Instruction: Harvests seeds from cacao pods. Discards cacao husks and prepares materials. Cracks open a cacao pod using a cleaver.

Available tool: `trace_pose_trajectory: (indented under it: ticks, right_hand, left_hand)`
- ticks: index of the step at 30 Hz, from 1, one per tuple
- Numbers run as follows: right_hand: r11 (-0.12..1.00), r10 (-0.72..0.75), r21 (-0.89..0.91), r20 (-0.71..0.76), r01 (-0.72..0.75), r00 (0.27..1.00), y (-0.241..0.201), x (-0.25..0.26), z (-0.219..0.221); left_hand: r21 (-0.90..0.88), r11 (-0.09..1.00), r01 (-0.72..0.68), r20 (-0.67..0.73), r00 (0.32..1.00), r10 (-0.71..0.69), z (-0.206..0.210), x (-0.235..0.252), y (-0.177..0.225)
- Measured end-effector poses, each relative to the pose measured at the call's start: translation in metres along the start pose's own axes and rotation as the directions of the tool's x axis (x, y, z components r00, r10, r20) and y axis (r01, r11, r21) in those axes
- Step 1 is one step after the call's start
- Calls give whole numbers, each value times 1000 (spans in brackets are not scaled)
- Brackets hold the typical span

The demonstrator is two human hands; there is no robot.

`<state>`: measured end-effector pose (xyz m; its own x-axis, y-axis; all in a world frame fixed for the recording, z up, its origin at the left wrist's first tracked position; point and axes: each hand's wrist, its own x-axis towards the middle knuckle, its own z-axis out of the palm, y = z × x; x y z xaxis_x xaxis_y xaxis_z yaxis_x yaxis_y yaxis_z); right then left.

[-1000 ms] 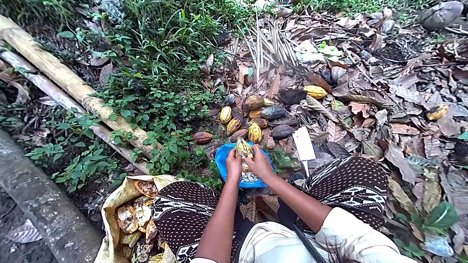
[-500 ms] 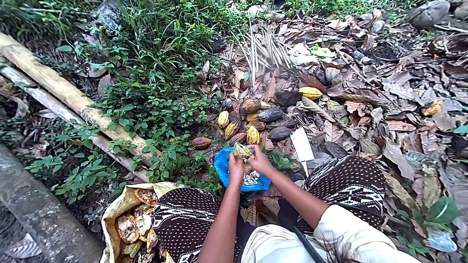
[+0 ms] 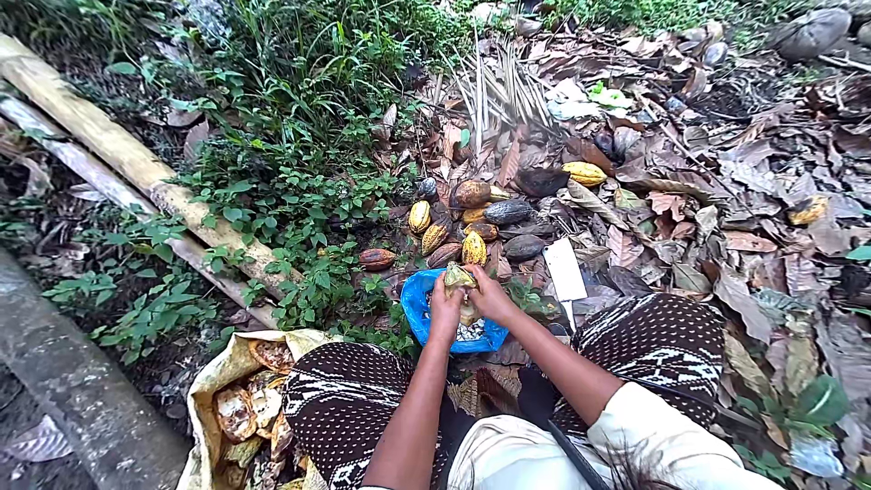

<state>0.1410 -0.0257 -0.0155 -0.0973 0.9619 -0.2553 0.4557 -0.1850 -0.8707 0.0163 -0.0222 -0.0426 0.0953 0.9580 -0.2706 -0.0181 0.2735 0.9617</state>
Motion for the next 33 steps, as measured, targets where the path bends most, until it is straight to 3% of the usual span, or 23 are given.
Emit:
trace_pose_trajectory:
  ticks: [4, 14, 18, 20, 23, 25, 27, 29, 31, 33]
  right_hand:
    - [993, 24, -118, -30, -27, 999, -3, -7, 16]
    - [967, 15, -253, 46, -3, 999, -14, -9, 16]
    - [961, 55, -273, 70, -33, 996, -15, -8, 15]
    - [978, 76, -202, 117, -51, 990, -9, -5, 12]
    - [982, -12, 188, 219, -31, 976, -3, 0, 4]
    - [943, -55, 333, 246, -31, 968, -3, 0, -3]
    - [965, -7, 259, 207, -48, 978, 2, 3, -10]
    - [988, 52, 135, 130, -70, 990, 12, 9, -15]
    - [986, 97, 127, 93, -108, 991, 18, 12, -16]
    - [983, 117, 134, 82, -127, 990, 20, 13, -15]
  left_hand:
    - [-22, 999, 30, -124, 992, -33, 4, 0, -10]
    - [319, 939, -127, -244, 946, 211, 3, -6, -11]
    - [349, 933, -85, -242, 954, 177, 2, -5, -11]
    - [337, 942, 11, -200, 978, 60, -3, 0, -6]
    - [279, 958, 67, -211, 977, -6, -21, -2, 28]
    - [303, 953, -3, -271, 958, 89, -51, -17, 70]
    - [362, 926, -110, -367, 896, 250, -100, -42, 114]
    - [499, 851, -163, -459, 784, 419, -158, -70, 152]
    - [661, 745, -95, -496, 689, 528, -217, -96, 166]
    - [727, 679, 104, -544, 691, 476, -271, -117, 154]
